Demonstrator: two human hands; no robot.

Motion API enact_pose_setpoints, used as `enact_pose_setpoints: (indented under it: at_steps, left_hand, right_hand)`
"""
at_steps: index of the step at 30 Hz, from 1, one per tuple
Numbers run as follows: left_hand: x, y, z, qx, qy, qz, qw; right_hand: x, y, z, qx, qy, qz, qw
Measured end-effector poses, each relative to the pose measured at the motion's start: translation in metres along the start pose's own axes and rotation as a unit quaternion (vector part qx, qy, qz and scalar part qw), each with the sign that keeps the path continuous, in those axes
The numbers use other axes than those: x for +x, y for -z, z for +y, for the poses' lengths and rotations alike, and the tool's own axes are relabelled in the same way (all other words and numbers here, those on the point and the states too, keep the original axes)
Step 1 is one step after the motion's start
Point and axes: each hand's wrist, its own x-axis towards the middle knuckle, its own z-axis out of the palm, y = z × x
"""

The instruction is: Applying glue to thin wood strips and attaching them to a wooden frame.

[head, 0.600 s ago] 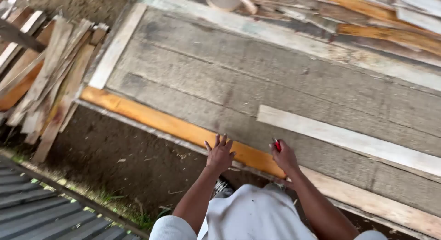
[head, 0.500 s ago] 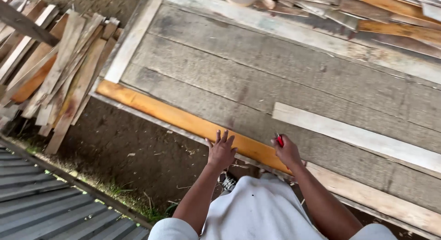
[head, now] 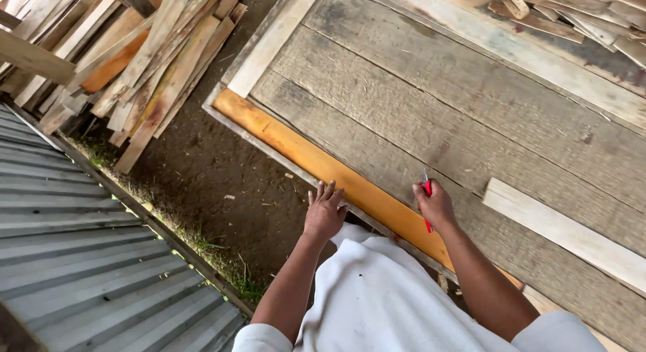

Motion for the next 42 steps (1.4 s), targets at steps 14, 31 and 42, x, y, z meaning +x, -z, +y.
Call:
enact_pose_setpoints:
  at_steps: [14,31,42]
  left_hand:
    - [0.155,0.071,-0.076,0.032,-0.090,0.022,0.995]
    - [0.405,0.122,0.056,-0.130,-0.223,0.037,0.965]
    - [0.687,0.216,0.199,0.029,-0.381,0.340,0.859]
  right_hand:
    - [0.109,-0.068,-0.086,0.154,-0.056,0.054,0.985]
    - [0.221,0.069,-0.228,0.230,-0.060,0.235,0.942]
    - [0.459,0.062,-0.320,0.349,-0.006,0.256,0.901]
